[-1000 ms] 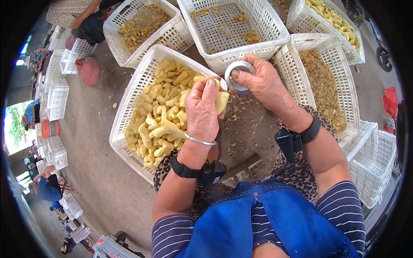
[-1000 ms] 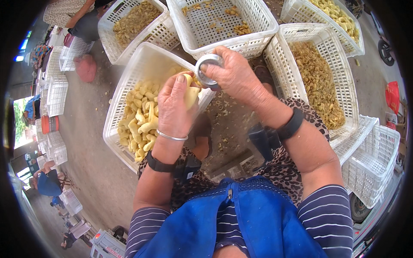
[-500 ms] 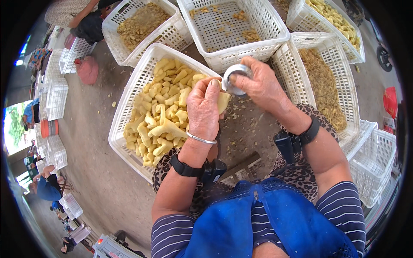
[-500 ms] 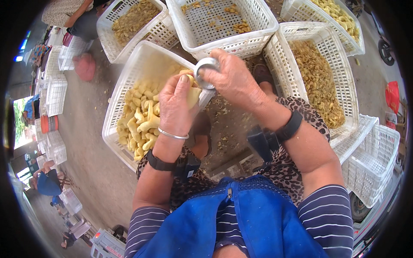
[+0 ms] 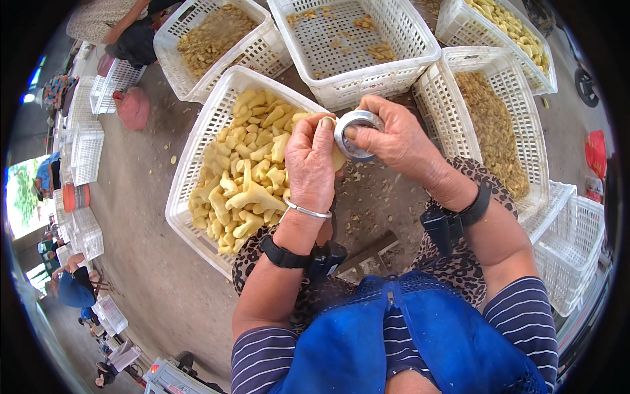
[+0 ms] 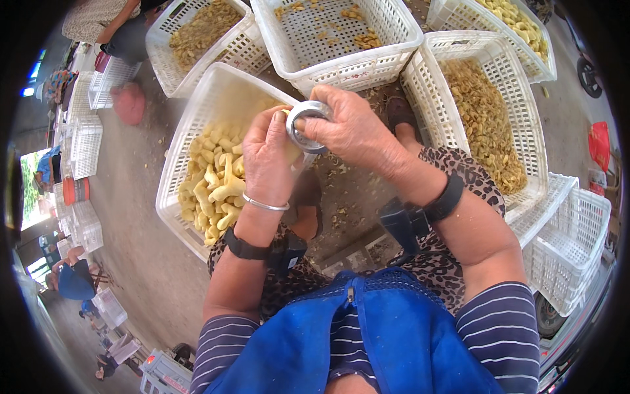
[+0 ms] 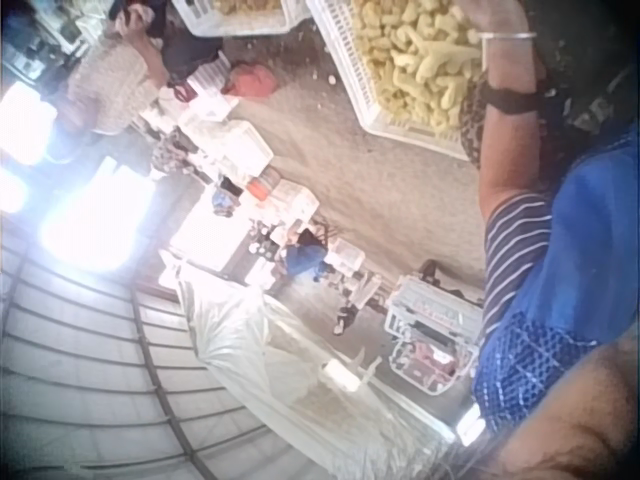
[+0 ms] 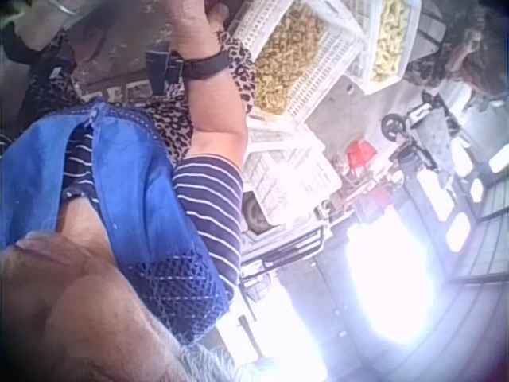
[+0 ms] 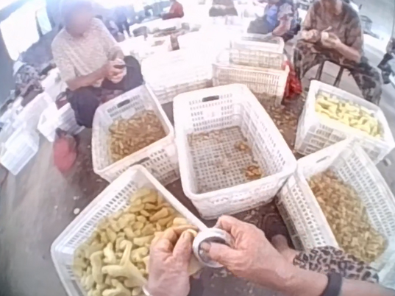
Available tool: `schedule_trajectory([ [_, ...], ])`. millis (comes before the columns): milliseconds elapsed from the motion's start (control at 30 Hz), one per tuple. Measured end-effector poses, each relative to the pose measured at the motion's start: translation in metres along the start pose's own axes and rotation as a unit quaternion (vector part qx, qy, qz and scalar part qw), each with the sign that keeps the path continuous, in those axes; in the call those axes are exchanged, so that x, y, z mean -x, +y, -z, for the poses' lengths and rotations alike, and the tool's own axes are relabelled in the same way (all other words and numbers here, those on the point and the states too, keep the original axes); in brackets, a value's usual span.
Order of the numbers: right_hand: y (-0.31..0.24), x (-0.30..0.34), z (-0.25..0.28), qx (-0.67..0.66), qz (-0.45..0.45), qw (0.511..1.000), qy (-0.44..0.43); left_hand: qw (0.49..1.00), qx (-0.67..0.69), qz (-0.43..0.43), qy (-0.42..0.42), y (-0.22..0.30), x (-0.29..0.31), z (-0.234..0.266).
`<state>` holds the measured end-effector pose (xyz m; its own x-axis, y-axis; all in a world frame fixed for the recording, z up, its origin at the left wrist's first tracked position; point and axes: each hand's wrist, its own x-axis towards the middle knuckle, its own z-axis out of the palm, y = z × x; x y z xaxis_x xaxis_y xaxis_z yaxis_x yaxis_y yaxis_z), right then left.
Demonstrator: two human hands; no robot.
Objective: The person uses a circular metal peeling tool to remove the outer layer of vegetables, handling them one at a time and placing the peeled pieces into a white plastic basket.
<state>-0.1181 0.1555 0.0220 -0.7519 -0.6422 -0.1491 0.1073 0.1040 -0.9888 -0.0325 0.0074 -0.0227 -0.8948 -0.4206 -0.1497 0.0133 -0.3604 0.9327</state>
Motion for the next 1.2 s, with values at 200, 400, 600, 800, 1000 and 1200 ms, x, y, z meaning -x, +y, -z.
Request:
schedule_trajectory([
  [200,0.013,-0.016,0.019,0.074,0.045,0.993,0.085,0.998,0.005,0.061,0.017,0.008,0.005,-0.007],
  [400,0.007,-0.011,0.032,-0.091,0.026,0.992,0.084,0.993,0.070,0.095,0.023,0.013,0.005,-0.002],
  [600,0.010,-0.007,0.027,-0.111,0.049,0.991,0.051,0.998,0.041,0.047,-0.013,0.004,0.002,0.005],
  [800,0.010,-0.004,0.027,-0.144,-0.015,0.989,0.025,0.994,0.081,0.075,-0.002,0.013,0.005,0.003],
  [1000,0.012,-0.003,0.024,-0.205,-0.070,0.976,0.016,0.991,0.101,0.090,-0.018,0.010,0.004,0.006],
  [1200,0.021,-0.004,0.026,-0.249,-0.063,0.966,-0.010,0.992,0.074,0.098,0.000,0.010,0.006,0.000],
])
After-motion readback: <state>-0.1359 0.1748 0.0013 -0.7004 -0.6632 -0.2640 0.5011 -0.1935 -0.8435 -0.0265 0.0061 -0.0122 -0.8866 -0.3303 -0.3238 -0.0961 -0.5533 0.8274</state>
